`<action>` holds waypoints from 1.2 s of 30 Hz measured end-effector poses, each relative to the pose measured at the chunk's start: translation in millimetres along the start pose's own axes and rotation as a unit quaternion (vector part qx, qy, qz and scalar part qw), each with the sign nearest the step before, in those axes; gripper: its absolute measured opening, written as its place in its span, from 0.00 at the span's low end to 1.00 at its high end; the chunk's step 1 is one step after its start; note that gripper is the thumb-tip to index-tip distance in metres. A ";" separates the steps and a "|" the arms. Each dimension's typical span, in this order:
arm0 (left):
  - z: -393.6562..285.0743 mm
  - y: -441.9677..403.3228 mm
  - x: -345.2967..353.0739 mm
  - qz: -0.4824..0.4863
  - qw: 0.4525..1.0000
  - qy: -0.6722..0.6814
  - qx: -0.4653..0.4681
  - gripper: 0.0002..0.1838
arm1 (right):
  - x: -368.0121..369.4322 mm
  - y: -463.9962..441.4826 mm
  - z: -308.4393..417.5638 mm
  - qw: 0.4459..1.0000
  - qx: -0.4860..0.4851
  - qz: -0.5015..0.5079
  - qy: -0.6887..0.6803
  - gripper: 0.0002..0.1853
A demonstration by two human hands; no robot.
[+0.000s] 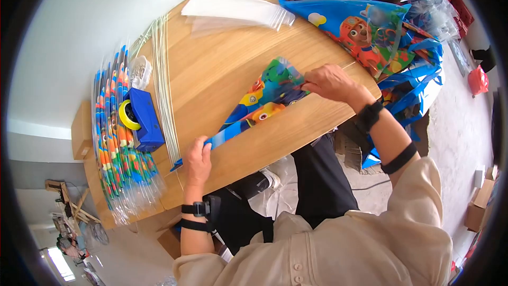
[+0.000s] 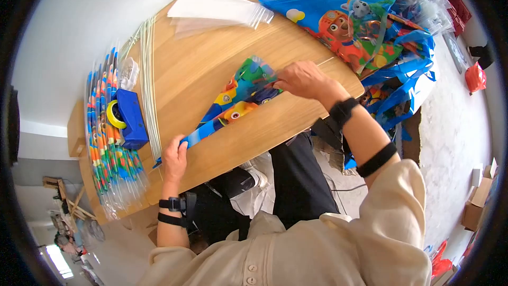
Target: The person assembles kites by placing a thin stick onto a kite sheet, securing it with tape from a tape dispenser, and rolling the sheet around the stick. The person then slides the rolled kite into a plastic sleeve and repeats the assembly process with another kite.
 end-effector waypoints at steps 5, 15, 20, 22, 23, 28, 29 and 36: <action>31.6 -30.6 19.7 0.129 0.985 0.042 -0.106 0.09 | -1.9 -39.1 -14.1 0.995 0.075 0.015 0.069 0.24; 45.5 -40.8 29.4 0.190 0.968 0.023 -0.164 0.10 | 14.2 -71.9 49.5 0.993 -0.088 0.019 0.079 0.28; 45.7 -47.5 31.9 0.196 0.974 -0.021 -0.112 0.15 | 0.8 -31.1 76.7 0.983 -0.139 -0.081 0.085 0.21; 45.1 -49.5 31.9 0.200 0.974 -0.033 -0.104 0.17 | 10.1 -17.3 84.4 0.975 -0.137 -0.122 0.128 0.16; 42.0 -50.9 31.8 0.207 0.973 -0.046 -0.097 0.19 | 15.8 -12.2 88.9 0.974 -0.137 -0.125 0.132 0.16; 17.6 -45.2 -9.3 0.161 0.979 -0.079 -0.099 0.22 | 15.6 3.4 102.9 0.946 -0.125 -0.184 0.238 0.06; 15.8 -41.9 -23.0 0.157 0.975 -0.124 -0.099 0.23 | 10.3 6.8 104.7 0.943 -0.126 -0.201 0.233 0.05; -71.1 18.3 -208.1 -0.383 0.909 -0.136 0.098 0.05 | -83.2 28.9 124.8 0.939 -0.044 -0.248 0.236 0.04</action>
Point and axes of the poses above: each hand's wrist, its own y-axis away from the middle knuckle, its own x-axis out of the palm, z = x × y, the point moved 10 cm from there along -y, towards the middle knuckle, and after that the axes turned 2 degrees about y, right-handed, at the moved point
